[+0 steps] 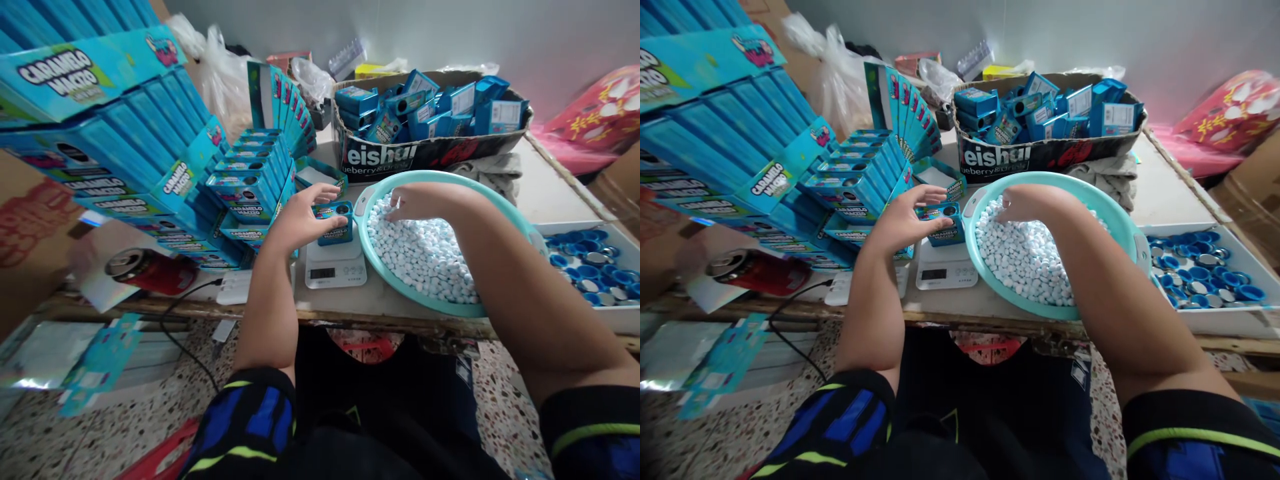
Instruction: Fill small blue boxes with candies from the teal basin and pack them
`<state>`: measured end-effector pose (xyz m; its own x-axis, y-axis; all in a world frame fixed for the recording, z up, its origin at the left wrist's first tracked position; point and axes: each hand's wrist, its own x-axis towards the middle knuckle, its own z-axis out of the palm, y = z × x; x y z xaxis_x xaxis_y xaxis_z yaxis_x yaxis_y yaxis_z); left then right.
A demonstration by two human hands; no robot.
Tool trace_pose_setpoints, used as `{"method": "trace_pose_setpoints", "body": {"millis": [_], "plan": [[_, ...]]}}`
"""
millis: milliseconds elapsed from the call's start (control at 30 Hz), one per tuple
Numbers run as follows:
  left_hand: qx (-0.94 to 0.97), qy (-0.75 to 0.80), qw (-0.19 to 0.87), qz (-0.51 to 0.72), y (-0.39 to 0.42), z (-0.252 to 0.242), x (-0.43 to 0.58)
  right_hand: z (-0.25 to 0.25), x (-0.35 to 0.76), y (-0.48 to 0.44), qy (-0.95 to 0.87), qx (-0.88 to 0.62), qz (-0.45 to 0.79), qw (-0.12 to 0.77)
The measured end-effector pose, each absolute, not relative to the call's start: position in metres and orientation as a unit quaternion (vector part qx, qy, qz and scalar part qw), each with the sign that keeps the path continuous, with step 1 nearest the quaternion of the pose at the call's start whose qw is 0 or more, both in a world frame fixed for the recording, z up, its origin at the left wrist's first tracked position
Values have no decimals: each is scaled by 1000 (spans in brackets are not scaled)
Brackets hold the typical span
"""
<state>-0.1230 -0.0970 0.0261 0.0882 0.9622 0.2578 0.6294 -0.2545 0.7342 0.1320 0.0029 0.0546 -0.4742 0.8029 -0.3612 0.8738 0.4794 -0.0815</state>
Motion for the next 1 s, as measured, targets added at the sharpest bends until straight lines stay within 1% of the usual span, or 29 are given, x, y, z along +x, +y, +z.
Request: {"method": "trace_pose_setpoints", "body": {"millis": [267,400,1000], "plan": [[675,515,154,505,-93,26,-120,54,130,4,853,481,-141,147],[642,519,134,548,-90,20,-122,56,129,2,853,479,-140,149],[623,527,100,569,-88,17,-119,56,129,2,864,462,-148,137]]}}
